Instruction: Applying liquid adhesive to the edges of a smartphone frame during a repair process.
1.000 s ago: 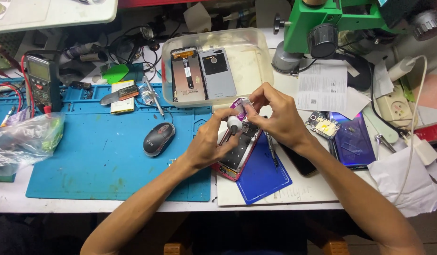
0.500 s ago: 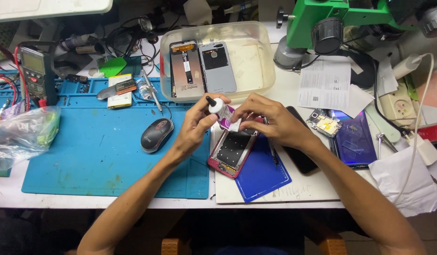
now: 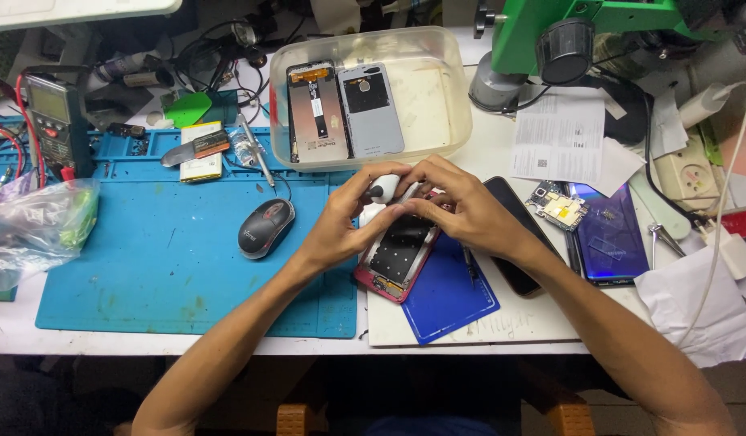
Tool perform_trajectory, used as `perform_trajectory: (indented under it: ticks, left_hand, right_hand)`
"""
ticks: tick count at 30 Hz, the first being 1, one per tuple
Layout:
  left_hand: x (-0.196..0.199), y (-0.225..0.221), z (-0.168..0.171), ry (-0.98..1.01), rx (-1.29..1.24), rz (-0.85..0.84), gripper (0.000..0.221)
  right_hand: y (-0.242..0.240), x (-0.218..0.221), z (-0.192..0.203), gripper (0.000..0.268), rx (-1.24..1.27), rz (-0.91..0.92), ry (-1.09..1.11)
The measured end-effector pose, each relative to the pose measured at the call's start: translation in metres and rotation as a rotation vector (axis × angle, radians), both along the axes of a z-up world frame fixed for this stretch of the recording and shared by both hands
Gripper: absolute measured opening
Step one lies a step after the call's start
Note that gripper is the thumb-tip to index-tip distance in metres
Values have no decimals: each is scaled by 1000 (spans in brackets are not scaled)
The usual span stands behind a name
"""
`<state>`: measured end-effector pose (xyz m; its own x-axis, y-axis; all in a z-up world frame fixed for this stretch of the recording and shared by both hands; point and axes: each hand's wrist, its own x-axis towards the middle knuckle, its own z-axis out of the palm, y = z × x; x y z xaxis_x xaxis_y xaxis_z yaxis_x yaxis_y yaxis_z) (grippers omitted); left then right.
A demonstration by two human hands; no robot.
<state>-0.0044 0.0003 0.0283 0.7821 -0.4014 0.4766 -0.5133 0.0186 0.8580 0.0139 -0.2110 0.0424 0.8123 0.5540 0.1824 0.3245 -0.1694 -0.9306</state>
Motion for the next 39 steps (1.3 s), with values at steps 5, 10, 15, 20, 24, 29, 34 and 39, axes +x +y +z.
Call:
perform_trajectory:
  ticks: [5,10,15,20,24,29,34,39]
  left_hand:
    - [-3,-3,1,19,-14,10,50]
    - [-2,-8,-16,20,32,26,54]
    - [-6,-9,-2,116,-79,-23,60]
    - [-3,-4,-1,57,-42,28,56]
    - [-4,-3,0,9,17,39,55]
    - [-2,-3,-4,-12,72,64,50]
    - [-4,-5,1,-38,113,107,41]
    - [-5,-5,9,229,-162,55,39]
  right_hand:
    - [1,-4,-3,37,72,-38,-28]
    - [10,-11,5,49,151,-64,5]
    - [10,-12,2,41,129,-120,-73]
    - [8,-9,17,26,64,-161,-189]
    - [6,-6,18,19,20,-138,-314]
    - [-2,2,3,13,-85,-92,-417]
    - [0,0,-6,8,-141,-90,-440]
    - [5,-13,-2,34,102,-188,-206]
